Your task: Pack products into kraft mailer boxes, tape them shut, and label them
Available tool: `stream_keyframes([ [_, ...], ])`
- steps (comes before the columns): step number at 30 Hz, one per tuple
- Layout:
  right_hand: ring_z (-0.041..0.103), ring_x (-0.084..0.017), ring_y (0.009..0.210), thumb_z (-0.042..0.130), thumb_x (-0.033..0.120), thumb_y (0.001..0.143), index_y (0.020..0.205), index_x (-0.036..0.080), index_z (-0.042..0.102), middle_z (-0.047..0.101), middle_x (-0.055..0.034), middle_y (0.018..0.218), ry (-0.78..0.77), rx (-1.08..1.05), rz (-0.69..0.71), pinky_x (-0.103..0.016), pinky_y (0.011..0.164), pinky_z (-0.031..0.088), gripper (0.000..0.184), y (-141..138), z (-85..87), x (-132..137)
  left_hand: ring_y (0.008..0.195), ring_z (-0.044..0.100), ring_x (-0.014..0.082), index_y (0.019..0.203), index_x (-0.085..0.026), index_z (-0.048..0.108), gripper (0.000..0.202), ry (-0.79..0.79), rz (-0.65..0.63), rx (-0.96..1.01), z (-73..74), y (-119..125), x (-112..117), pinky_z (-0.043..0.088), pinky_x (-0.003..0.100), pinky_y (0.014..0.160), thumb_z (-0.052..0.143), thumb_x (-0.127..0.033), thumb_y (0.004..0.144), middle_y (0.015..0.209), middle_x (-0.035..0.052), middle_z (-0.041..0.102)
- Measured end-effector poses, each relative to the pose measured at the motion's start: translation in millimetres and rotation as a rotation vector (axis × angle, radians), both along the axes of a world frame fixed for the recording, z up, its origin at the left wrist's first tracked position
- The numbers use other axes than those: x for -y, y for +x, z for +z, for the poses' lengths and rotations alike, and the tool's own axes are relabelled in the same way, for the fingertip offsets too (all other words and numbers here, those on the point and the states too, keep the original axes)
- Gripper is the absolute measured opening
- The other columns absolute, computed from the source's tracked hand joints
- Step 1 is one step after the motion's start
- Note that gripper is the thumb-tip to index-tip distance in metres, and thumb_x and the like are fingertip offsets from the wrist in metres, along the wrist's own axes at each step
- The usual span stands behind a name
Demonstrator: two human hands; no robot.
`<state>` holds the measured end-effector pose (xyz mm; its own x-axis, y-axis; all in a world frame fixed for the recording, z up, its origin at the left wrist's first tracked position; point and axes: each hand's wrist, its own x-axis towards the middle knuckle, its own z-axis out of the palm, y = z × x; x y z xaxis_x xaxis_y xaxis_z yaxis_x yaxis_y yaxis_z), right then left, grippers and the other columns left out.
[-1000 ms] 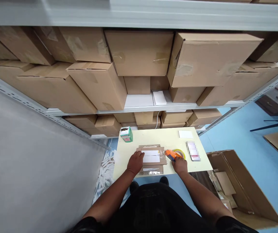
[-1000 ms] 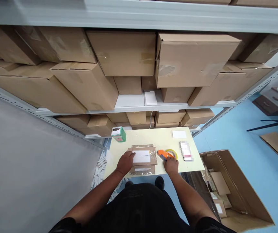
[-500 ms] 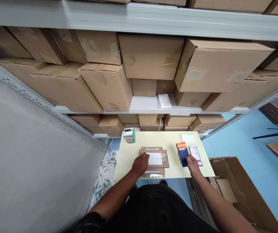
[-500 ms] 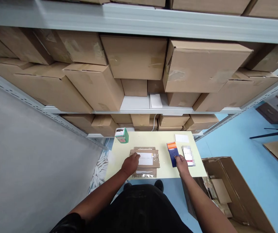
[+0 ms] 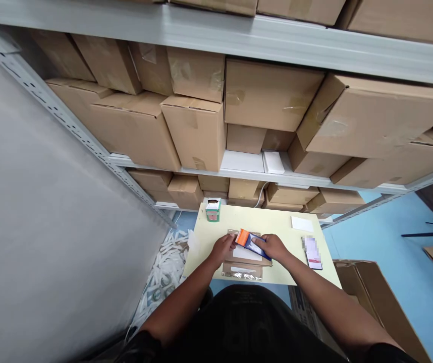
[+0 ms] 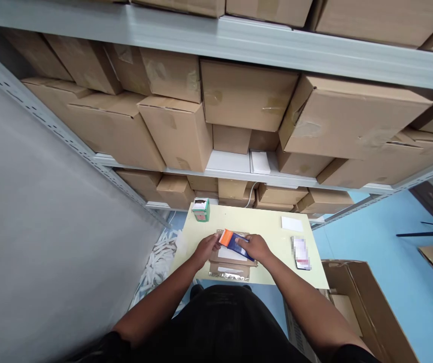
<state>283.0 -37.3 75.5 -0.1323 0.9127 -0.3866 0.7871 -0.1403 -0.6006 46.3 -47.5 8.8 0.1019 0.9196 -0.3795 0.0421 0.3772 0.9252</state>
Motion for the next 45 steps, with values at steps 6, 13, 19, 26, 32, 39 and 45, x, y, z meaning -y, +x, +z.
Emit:
stream_keyframes([
  [6, 0.062, -0.017, 0.063, 0.05, 0.074, 0.09, 0.068, 0.02, 0.07, 0.068, -0.0033, 0.063, 0.015, 0.087, 0.083, -0.025, 0.058, 0.036, 0.061, -6.9, 4.5, -6.0, 0.055, 0.049, 0.0099, 0.088, -0.015, 0.069, 0.051, -0.176, 0.044, 0.29, 10.7, 3.6, -6.3, 0.037, 0.022, 0.055, 0.072, -0.065, 0.078, 0.063, -0.0028, 0.056],
  [13, 0.062, -0.016, 0.062, 0.054, 0.072, 0.088, 0.071, 0.02, 0.072, 0.069, -0.0031, 0.064, -0.017, 0.077, 0.128, -0.025, 0.057, 0.036, 0.058, -6.9, 11.4, -11.0, 0.053, 0.051, 0.0075, 0.095, -0.015, 0.066, 0.031, -0.356, 0.052, 0.589, 9.6, 5.2, -3.4, 0.04, 0.018, 0.051, 0.08, -0.039, 0.08, 0.068, -0.0015, 0.059],
  [19, 0.059, -0.016, 0.061, 0.055, 0.072, 0.088, 0.07, 0.019, 0.072, 0.067, -0.002, 0.061, -0.019, 0.053, 0.143, -0.025, 0.056, 0.034, 0.058, -5.5, 18.1, -10.7, 0.053, 0.051, 0.0072, 0.095, -0.015, 0.065, 0.026, -0.359, 0.125, 0.612, 4.6, 10.5, -0.8, 0.042, 0.018, 0.05, 0.074, -0.038, 0.087, 0.07, -0.0007, 0.06],
  [26, 0.06, -0.016, 0.062, 0.051, 0.079, 0.087, 0.071, 0.019, 0.072, 0.068, -0.0029, 0.063, -0.029, 0.077, 0.171, -0.025, 0.056, 0.035, 0.066, -4.0, 22.0, -12.4, 0.054, 0.05, 0.0071, 0.09, -0.015, 0.066, 0.031, -0.274, 0.074, 0.432, 4.3, 15.1, 0.9, 0.04, 0.019, 0.054, 0.08, -0.039, 0.077, 0.07, -0.0012, 0.059],
  [32, 0.067, -0.019, 0.07, 0.051, 0.079, 0.087, 0.076, 0.02, 0.076, 0.074, -0.0073, 0.073, -0.081, 0.22, 0.237, -0.026, 0.059, 0.037, 0.065, 0.9, 28.7, -15.0, 0.053, 0.045, 0.0087, 0.078, -0.017, 0.064, 0.029, -0.111, 0.142, 0.19, -5.4, -7.7, 0.7, 0.035, 0.021, 0.054, 0.077, -0.043, 0.075, 0.06, -0.0049, 0.054],
  [39, 0.072, -0.024, 0.082, 0.049, 0.083, 0.086, 0.089, 0.02, 0.08, 0.078, -0.012, 0.087, -0.107, 0.342, 0.275, -0.027, 0.062, 0.04, 0.07, -10.5, 25.7, -14.0, 0.055, 0.049, 0.0141, 0.081, -0.02, 0.064, 0.025, -0.064, 0.177, -0.164, -35.4, -32.3, 17.3, 0.036, 0.025, 0.056, 0.061, -0.044, 0.084, 0.058, -0.0046, 0.052],
  [45, 0.073, -0.029, 0.093, 0.048, 0.084, 0.085, 0.094, 0.018, 0.08, 0.079, -0.0158, 0.097, -0.092, 0.419, 0.306, -0.03, 0.069, 0.046, 0.074, -25.1, 24.4, -13.8, 0.074, 0.058, 0.0192, 0.079, -0.021, 0.06, 0.024, -0.039, 0.182, -0.276, -56.2, -12.5, 26.5, 0.042, 0.028, 0.068, 0.056, -0.041, 0.092, 0.072, 0.0001, 0.061],
])
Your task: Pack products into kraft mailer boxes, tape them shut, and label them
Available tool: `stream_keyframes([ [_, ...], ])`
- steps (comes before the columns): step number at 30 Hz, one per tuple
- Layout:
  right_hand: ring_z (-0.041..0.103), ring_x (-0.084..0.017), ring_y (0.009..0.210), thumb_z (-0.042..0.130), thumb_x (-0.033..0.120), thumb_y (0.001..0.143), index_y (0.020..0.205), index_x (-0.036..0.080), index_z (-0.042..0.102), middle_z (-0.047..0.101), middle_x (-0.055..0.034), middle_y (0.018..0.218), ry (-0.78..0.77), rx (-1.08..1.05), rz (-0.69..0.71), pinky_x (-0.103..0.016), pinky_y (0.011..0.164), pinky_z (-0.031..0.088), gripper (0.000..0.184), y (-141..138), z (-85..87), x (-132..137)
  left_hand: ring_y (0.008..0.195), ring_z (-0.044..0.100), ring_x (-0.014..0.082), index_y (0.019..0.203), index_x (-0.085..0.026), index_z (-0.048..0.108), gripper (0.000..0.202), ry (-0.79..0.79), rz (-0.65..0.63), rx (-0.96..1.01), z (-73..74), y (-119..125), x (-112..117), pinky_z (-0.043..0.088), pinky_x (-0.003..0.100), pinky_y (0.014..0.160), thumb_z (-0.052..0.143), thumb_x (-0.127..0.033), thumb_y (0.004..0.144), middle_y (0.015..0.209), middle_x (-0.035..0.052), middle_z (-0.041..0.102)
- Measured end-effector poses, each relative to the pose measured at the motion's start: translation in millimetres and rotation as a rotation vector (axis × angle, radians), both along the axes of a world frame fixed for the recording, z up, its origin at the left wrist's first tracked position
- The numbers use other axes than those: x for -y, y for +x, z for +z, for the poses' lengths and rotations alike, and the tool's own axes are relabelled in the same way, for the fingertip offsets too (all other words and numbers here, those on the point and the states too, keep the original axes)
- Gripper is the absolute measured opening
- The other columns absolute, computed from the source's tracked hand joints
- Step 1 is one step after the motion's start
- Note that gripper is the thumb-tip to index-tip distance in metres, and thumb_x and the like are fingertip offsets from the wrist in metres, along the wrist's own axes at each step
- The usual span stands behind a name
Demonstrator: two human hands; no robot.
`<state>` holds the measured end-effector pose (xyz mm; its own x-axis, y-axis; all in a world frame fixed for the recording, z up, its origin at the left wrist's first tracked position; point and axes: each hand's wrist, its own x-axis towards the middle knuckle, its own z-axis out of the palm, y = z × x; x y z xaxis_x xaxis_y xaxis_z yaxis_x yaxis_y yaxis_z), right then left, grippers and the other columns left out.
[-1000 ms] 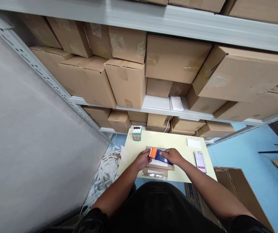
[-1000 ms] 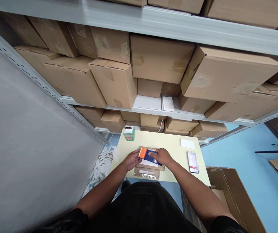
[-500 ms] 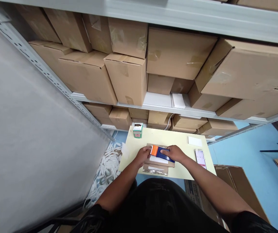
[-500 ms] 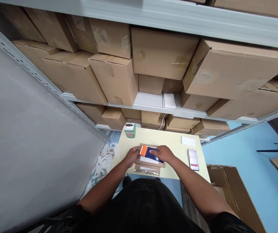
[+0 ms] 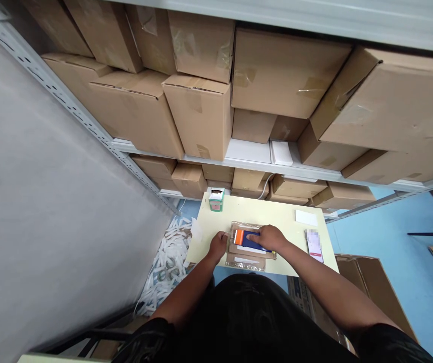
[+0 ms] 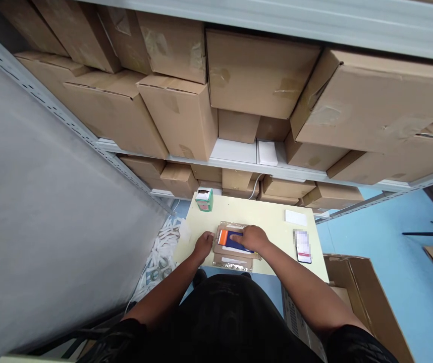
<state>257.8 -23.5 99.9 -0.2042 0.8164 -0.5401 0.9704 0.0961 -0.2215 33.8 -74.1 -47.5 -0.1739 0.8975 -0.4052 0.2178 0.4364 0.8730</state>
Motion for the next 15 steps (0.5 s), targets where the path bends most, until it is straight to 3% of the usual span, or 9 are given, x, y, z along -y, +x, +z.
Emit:
stream_keyframes([
  [11, 0.073, -0.031, 0.101, 0.042, 0.086, 0.086, 0.106, 0.019, 0.081, 0.078, -0.0178, 0.106, 0.011, 0.029, 0.025, -0.033, 0.08, 0.051, 0.08, -8.1, 3.8, 3.0, 0.085, 0.063, 0.0255, 0.092, -0.022, 0.052, 0.025, 0.013, -0.028, -0.073, -9.3, 10.1, 0.5, 0.051, 0.043, 0.086, 0.047, -0.046, 0.096, 0.083, 0.0043, 0.062],
  [13, 0.073, -0.031, 0.101, 0.041, 0.087, 0.085, 0.106, 0.018, 0.081, 0.078, -0.0177, 0.107, 0.011, 0.024, 0.014, -0.033, 0.08, 0.052, 0.082, -8.2, 3.6, 2.3, 0.094, 0.064, 0.0282, 0.099, -0.019, 0.055, 0.027, 0.054, -0.039, -0.099, -8.1, 4.9, 3.2, 0.051, 0.048, 0.093, 0.047, -0.045, 0.095, 0.094, 0.0088, 0.064],
  [15, 0.072, -0.031, 0.104, 0.042, 0.087, 0.084, 0.106, 0.018, 0.081, 0.078, -0.0181, 0.108, 0.014, 0.024, 0.001, -0.034, 0.082, 0.053, 0.083, -8.0, 3.0, 1.2, 0.117, 0.06, 0.0306, 0.115, -0.017, 0.058, 0.033, 0.213, -0.105, -0.164, -5.8, -0.8, 8.5, 0.047, 0.051, 0.105, 0.046, -0.04, 0.094, 0.118, 0.0148, 0.064],
])
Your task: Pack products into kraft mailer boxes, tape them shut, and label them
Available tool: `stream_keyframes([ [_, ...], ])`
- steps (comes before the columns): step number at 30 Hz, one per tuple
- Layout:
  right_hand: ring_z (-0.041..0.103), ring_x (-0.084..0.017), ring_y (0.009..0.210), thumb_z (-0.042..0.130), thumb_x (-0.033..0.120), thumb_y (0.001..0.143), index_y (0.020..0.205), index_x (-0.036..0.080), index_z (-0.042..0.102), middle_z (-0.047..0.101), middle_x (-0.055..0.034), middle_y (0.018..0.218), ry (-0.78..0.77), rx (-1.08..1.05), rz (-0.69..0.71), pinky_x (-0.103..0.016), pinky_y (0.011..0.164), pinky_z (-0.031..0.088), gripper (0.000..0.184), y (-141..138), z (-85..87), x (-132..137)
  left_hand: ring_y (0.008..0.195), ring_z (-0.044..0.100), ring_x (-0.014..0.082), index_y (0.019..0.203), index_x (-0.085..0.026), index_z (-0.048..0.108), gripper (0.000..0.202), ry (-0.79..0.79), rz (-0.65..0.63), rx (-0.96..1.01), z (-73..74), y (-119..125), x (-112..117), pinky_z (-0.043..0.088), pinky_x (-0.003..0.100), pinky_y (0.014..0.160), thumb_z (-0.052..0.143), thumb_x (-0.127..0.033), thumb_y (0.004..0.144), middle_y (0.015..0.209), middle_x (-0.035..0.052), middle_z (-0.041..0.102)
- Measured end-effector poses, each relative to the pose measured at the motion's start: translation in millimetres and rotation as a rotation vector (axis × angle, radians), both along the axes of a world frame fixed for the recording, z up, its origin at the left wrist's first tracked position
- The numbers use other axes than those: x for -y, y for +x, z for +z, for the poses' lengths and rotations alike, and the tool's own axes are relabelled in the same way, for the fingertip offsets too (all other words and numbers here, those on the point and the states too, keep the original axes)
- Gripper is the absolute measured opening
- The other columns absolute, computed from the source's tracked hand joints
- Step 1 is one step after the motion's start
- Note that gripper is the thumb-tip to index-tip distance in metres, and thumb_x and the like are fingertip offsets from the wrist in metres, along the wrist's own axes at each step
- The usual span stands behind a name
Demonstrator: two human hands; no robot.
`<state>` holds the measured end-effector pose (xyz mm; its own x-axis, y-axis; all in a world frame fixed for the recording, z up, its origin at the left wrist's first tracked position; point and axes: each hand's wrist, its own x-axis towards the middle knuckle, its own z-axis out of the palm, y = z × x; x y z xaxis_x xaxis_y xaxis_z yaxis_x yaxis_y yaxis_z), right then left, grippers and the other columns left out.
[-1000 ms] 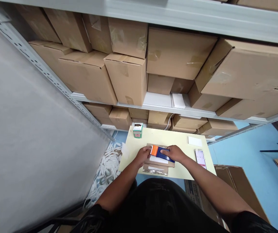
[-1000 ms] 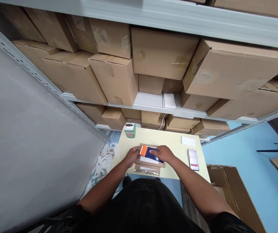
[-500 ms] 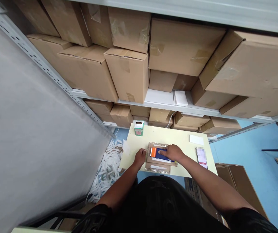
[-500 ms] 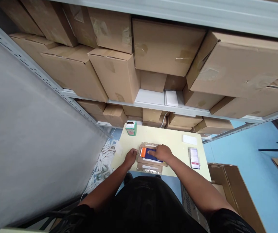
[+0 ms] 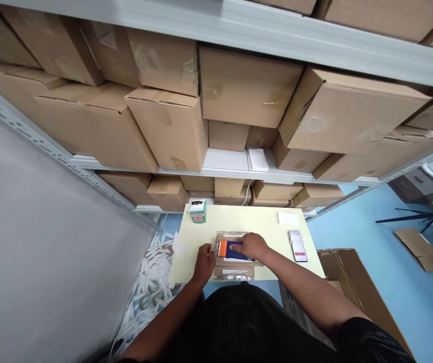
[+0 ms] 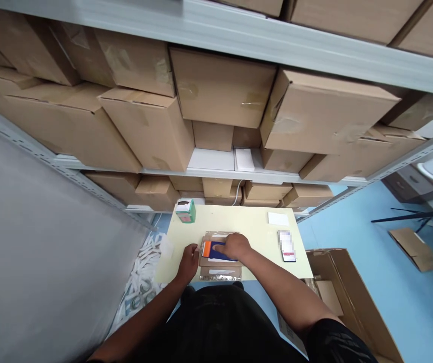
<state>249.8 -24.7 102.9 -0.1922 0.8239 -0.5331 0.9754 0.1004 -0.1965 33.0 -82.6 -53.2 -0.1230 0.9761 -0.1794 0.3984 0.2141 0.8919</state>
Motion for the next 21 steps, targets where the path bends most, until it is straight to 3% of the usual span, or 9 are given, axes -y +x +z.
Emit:
stream_keyframes([
  [3, 0.072, -0.032, 0.106, 0.045, 0.086, 0.084, 0.108, 0.017, 0.081, 0.078, -0.0185, 0.11, 0.008, -0.008, -0.007, -0.034, 0.084, 0.053, 0.082, 0.4, -0.6, -1.4, 0.148, 0.038, 0.0319, 0.15, -0.018, 0.043, 0.059, 0.29, -0.286, -0.154, 3.9, -4.9, 10.4, 0.034, 0.053, 0.121, 0.048, -0.031, 0.092, 0.157, 0.0158, 0.043],
  [6, 0.072, -0.033, 0.107, 0.046, 0.086, 0.084, 0.106, 0.016, 0.081, 0.078, -0.0192, 0.111, 0.0, -0.016, -0.017, -0.035, 0.086, 0.054, 0.081, 0.1, -0.6, -2.0, 0.156, 0.024, 0.0345, 0.164, -0.019, 0.019, 0.082, 0.395, -0.482, -0.3, 5.4, -3.3, 16.8, 0.029, 0.055, 0.125, 0.054, -0.03, 0.091, 0.17, 0.0144, 0.024],
  [11, 0.071, -0.035, 0.11, 0.05, 0.086, 0.081, 0.108, 0.016, 0.08, 0.076, -0.0201, 0.115, -0.016, -0.016, -0.05, -0.037, 0.087, 0.055, 0.08, -1.3, -2.6, -3.0, 0.156, 0.024, 0.0365, 0.166, -0.022, -0.002, 0.095, 0.402, -0.492, -0.412, 3.4, 2.5, 15.8, 0.032, 0.057, 0.123, 0.057, -0.037, 0.094, 0.172, 0.0164, 0.016],
  [21, 0.073, -0.034, 0.106, 0.051, 0.085, 0.082, 0.105, 0.016, 0.081, 0.078, -0.02, 0.111, -0.014, -0.045, -0.039, -0.036, 0.085, 0.055, 0.079, 1.0, -6.2, -4.5, 0.156, 0.025, 0.0355, 0.166, -0.021, -0.006, 0.094, 0.42, -0.501, -0.467, 1.4, 3.0, 15.8, 0.032, 0.055, 0.123, 0.055, -0.037, 0.096, 0.172, 0.0175, 0.014],
])
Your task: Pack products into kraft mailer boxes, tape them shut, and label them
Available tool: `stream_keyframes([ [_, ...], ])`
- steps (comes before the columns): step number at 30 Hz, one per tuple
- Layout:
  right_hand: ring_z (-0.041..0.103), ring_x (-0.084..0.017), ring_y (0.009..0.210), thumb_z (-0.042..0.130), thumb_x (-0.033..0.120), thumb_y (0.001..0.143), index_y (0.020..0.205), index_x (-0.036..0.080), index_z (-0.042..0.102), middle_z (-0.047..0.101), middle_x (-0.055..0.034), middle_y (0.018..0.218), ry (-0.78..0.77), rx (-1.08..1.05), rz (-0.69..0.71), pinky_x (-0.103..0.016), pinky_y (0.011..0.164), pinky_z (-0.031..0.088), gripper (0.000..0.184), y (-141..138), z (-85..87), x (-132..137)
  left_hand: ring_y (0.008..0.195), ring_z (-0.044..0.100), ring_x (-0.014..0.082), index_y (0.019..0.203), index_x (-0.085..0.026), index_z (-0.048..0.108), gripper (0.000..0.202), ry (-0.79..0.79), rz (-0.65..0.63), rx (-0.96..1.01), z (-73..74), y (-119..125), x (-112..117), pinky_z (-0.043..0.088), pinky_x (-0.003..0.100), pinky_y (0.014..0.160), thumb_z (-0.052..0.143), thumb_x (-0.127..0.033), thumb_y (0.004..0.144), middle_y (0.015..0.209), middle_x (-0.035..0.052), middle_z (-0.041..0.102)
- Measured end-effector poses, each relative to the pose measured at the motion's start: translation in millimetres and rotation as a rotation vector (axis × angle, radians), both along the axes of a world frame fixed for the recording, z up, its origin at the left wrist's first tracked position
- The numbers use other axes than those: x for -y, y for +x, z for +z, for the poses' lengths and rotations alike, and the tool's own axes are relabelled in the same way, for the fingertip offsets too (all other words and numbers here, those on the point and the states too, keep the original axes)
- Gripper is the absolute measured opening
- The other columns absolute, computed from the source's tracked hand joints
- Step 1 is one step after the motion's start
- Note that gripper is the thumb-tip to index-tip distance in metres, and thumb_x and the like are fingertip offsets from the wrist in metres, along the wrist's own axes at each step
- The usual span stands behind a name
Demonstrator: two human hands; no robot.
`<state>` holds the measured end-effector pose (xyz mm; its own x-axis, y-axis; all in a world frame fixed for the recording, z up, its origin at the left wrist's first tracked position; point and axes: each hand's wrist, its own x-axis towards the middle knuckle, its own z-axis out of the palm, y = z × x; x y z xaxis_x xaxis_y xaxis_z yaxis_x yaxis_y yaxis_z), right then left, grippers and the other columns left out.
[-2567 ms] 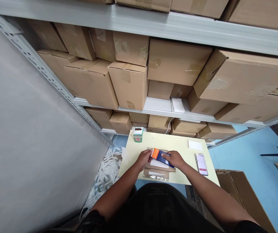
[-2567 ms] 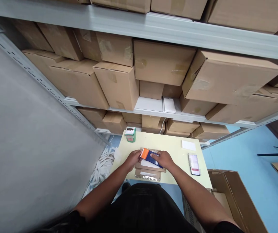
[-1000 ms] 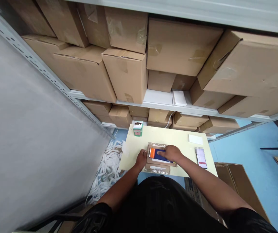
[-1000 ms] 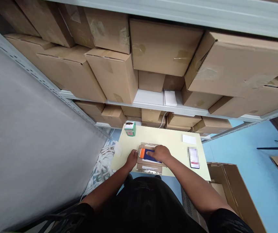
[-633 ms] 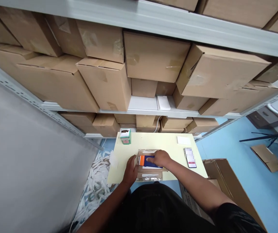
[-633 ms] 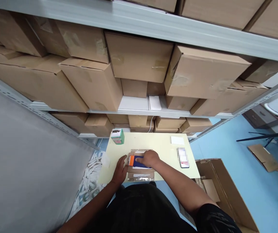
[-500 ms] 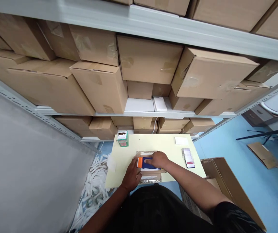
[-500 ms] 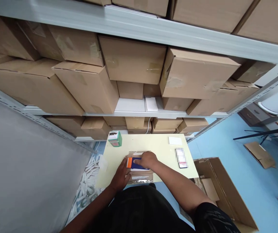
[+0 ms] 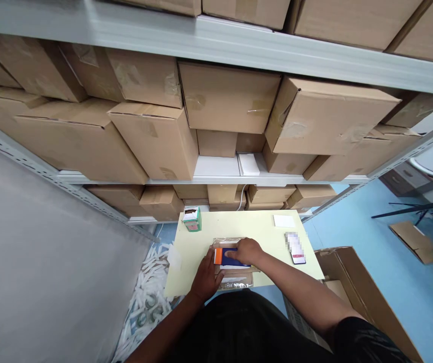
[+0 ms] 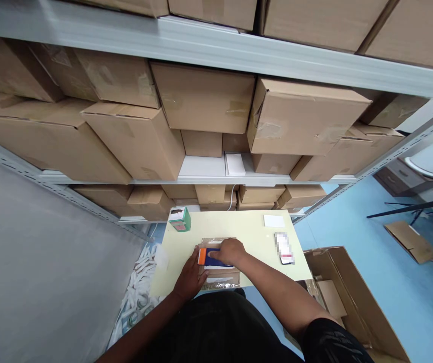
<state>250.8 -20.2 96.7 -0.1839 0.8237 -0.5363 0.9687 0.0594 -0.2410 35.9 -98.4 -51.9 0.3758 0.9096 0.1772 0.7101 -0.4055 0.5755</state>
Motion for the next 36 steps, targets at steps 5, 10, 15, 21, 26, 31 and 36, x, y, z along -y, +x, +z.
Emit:
stream_keyframes([
  [5, 0.073, -0.032, 0.108, 0.053, 0.083, 0.083, 0.108, 0.018, 0.081, 0.078, -0.0179, 0.112, 0.004, 0.013, 0.014, -0.035, 0.087, 0.054, 0.076, -0.3, -1.6, -1.0, 0.156, 0.023, 0.0359, 0.166, -0.021, -0.005, 0.095, -0.034, 0.01, -0.005, -1.3, 0.3, 1.1, 0.033, 0.055, 0.123, 0.057, -0.037, 0.095, 0.172, 0.0161, 0.013],
  [10, 0.073, -0.032, 0.107, 0.051, 0.083, 0.083, 0.107, 0.017, 0.081, 0.078, -0.0192, 0.112, 0.007, 0.014, 0.013, -0.036, 0.086, 0.054, 0.076, -0.2, -3.4, -1.4, 0.157, 0.019, 0.0348, 0.165, -0.02, -0.01, 0.094, -0.054, -0.021, 0.034, -5.5, -0.6, 1.1, 0.034, 0.054, 0.124, 0.054, -0.035, 0.098, 0.173, 0.0163, 0.004],
  [15, 0.073, -0.032, 0.106, 0.051, 0.083, 0.084, 0.107, 0.018, 0.082, 0.078, -0.0185, 0.111, 0.002, 0.001, 0.007, -0.034, 0.085, 0.054, 0.076, 0.7, -3.0, -1.6, 0.156, 0.019, 0.0367, 0.166, -0.02, -0.008, 0.092, -0.084, -0.004, 0.053, -15.3, -0.2, 3.9, 0.037, 0.054, 0.121, 0.053, -0.037, 0.099, 0.172, 0.017, -0.006],
  [21, 0.073, -0.034, 0.107, 0.047, 0.085, 0.084, 0.111, 0.018, 0.081, 0.078, -0.0192, 0.111, 0.005, -0.009, 0.011, -0.037, 0.086, 0.054, 0.08, 1.6, -4.5, -2.7, 0.153, 0.028, 0.0387, 0.166, -0.016, 0.005, 0.083, -0.089, 0.016, 0.033, -21.0, 1.8, 6.7, 0.044, 0.052, 0.116, 0.05, -0.039, 0.1, 0.172, 0.0201, -0.004],
  [26, 0.072, -0.033, 0.107, 0.05, 0.085, 0.083, 0.111, 0.018, 0.081, 0.077, -0.0191, 0.113, -0.009, 0.004, -0.001, -0.036, 0.086, 0.054, 0.078, -0.3, -2.3, -2.8, 0.154, 0.028, 0.0357, 0.166, -0.017, 0.003, 0.083, -0.083, -0.002, 0.021, -17.3, 1.0, 5.3, 0.043, 0.049, 0.118, 0.05, -0.037, 0.101, 0.172, 0.0184, -0.002],
  [31, 0.072, -0.033, 0.108, 0.053, 0.084, 0.082, 0.11, 0.016, 0.08, 0.077, -0.0188, 0.114, -0.02, 0.02, 0.01, -0.036, 0.087, 0.054, 0.078, -2.1, 1.9, -5.4, 0.154, 0.029, 0.0337, 0.166, -0.019, -0.001, 0.086, -0.096, 0.013, -0.018, -13.9, 0.0, 5.0, 0.044, 0.046, 0.117, 0.051, -0.039, 0.101, 0.172, 0.0164, -0.002],
  [36, 0.074, -0.031, 0.1, 0.052, 0.086, 0.081, 0.106, 0.017, 0.081, 0.078, -0.0175, 0.109, -0.066, 0.021, 0.014, -0.033, 0.082, 0.054, 0.079, 10.8, 7.0, -9.8, 0.151, 0.035, 0.0352, 0.167, -0.02, 0.001, 0.083, -0.072, 0.008, -0.058, -11.8, -0.3, 3.0, 0.048, 0.048, 0.113, 0.048, -0.044, 0.102, 0.172, 0.016, 0.004],
])
